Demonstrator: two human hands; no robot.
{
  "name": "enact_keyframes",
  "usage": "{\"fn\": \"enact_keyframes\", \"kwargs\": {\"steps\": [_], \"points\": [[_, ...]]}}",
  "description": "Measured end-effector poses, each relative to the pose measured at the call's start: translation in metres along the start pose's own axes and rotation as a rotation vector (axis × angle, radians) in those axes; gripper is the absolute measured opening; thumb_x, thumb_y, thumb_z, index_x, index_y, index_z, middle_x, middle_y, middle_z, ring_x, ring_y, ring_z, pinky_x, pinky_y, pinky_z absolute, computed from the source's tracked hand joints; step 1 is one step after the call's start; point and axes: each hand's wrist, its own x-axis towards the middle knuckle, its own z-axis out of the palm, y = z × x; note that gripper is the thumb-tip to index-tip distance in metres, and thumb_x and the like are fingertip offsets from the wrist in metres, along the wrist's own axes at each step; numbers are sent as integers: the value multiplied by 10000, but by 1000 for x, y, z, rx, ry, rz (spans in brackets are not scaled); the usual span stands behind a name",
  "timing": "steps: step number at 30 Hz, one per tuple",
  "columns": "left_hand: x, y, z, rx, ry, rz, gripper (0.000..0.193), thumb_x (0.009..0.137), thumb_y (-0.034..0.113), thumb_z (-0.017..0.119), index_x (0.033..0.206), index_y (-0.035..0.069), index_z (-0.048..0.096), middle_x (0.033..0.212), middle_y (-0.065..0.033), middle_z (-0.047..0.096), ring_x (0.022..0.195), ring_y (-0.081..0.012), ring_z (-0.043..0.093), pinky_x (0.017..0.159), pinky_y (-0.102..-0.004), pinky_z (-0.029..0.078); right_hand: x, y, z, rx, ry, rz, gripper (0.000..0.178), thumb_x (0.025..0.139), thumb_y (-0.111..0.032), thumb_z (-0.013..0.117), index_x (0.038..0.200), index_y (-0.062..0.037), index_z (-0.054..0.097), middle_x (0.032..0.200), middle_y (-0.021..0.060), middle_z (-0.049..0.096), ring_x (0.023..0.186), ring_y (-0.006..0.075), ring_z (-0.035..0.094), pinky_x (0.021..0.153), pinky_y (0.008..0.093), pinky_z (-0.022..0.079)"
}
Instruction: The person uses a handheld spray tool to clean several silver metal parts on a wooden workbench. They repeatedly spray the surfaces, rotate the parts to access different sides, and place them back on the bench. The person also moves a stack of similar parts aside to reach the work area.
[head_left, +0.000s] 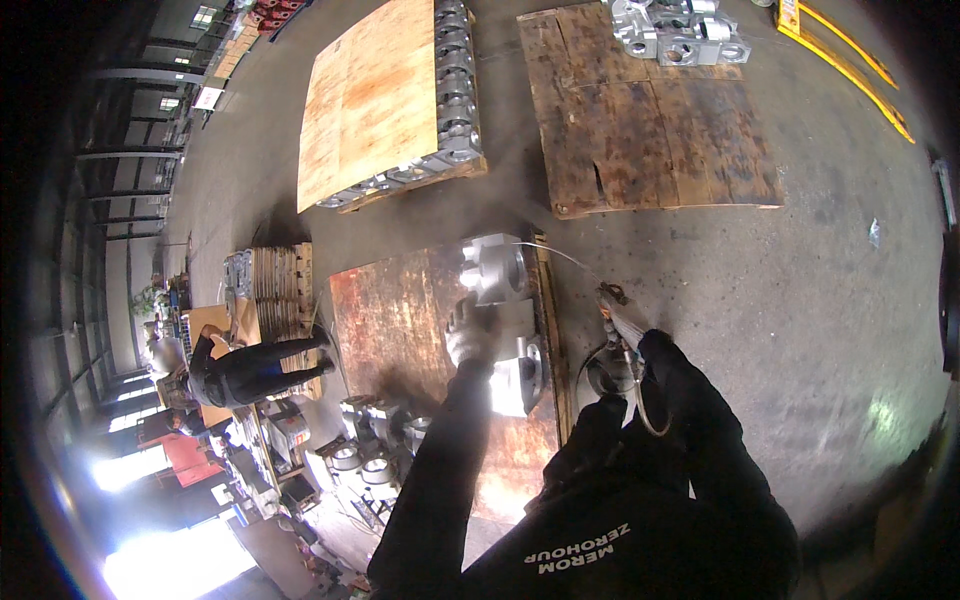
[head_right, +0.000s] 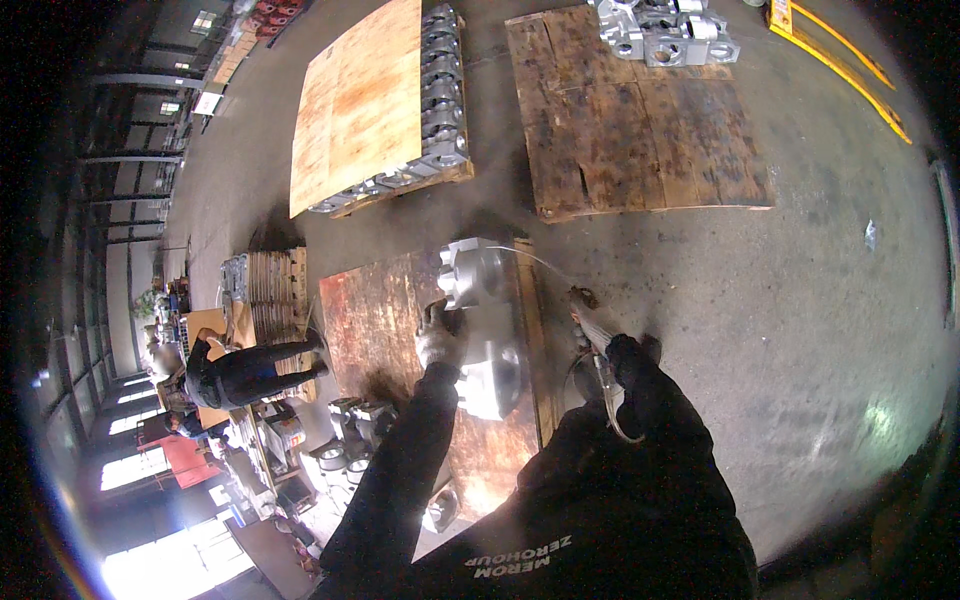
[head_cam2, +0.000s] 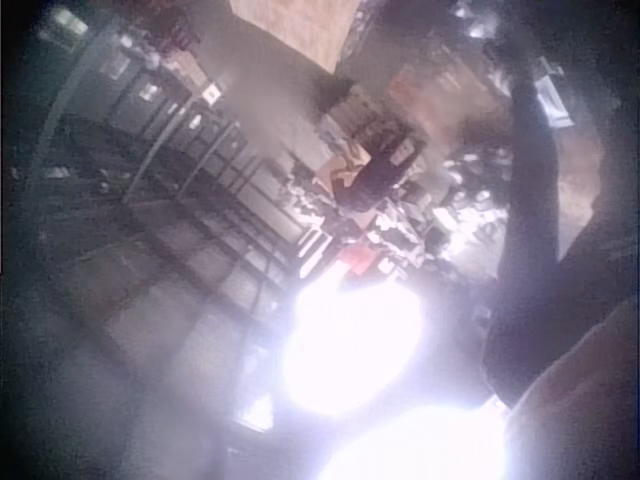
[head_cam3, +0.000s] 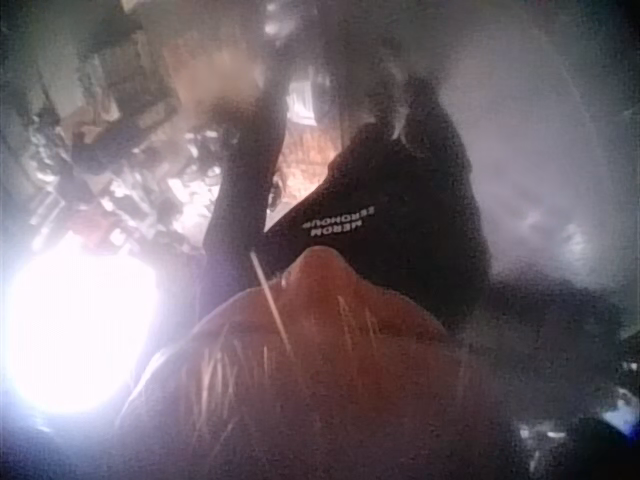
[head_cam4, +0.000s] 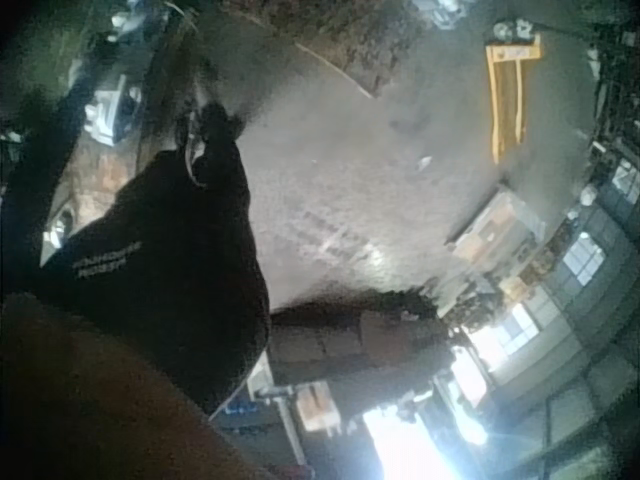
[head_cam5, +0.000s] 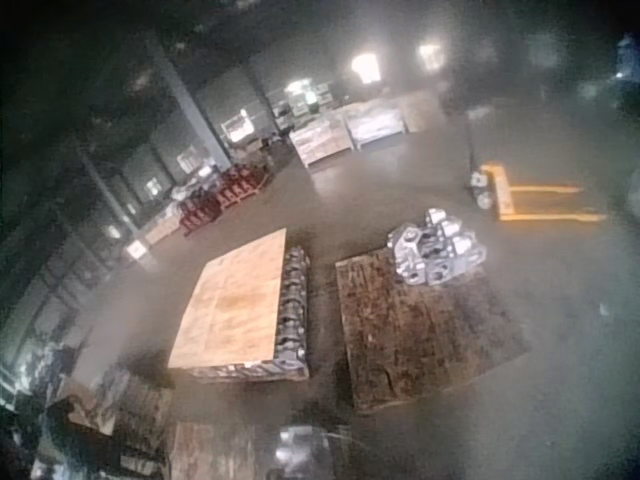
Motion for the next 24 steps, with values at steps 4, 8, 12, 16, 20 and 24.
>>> {"fn": "enact_keyframes", "kwargs": {"steps": [4,8,12,16,20,24], "points": [[2,-5,9,93,60,19,592,918,459,589,1404,141,474,1350,-119,539,1177,-338,575,941,-477,503,13,-8,17,74,-47,-99,419,969,-502,580,773,-142,494,595,-20,477,473,98,469,414,290,353],[1,-34,28,100,-84,-243,621,906,468,607,1414,143,464,1358,-130,533,1180,-337,576,939,-469,510,21,-20,18,45,-90,-40,433,968,-515,576,769,-145,476,582,-22,438,464,103,448,420,296,352],[1,3,1,15,-58,-50,618,905,454,614,1410,129,472,1340,-172,530,1171,-365,575,942,-479,519,3,-53,-3,-16,-210,62,454,958,-543,581,769,-144,473,570,-18,437,455,109,446,425,301,358],[3,-27,30,46,74,2,605,902,415,631,1403,110,480,1312,-191,529,1146,-385,576,922,-488,525,8,-51,25,8,-151,102,500,934,-577,604,715,-148,468,565,-13,456,440,109,443,413,289,350],[4,-42,46,45,100,55,612,943,475,559,1435,124,465,1266,-209,558,1026,-378,621,797,-522,556,15,-39,-1,57,-112,47,423,951,-515,610,824,-121,519,639,-2,501,484,118,480,422,301,377],[-3,-95,69,96,164,80,591,976,477,497,1450,129,452,1136,-195,613,832,-354,642,671,-505,559,50,11,-16,-14,-23,-42,339,960,-373,652,986,-36,630,751,47,567,571,156,537,483,349,447]]}}
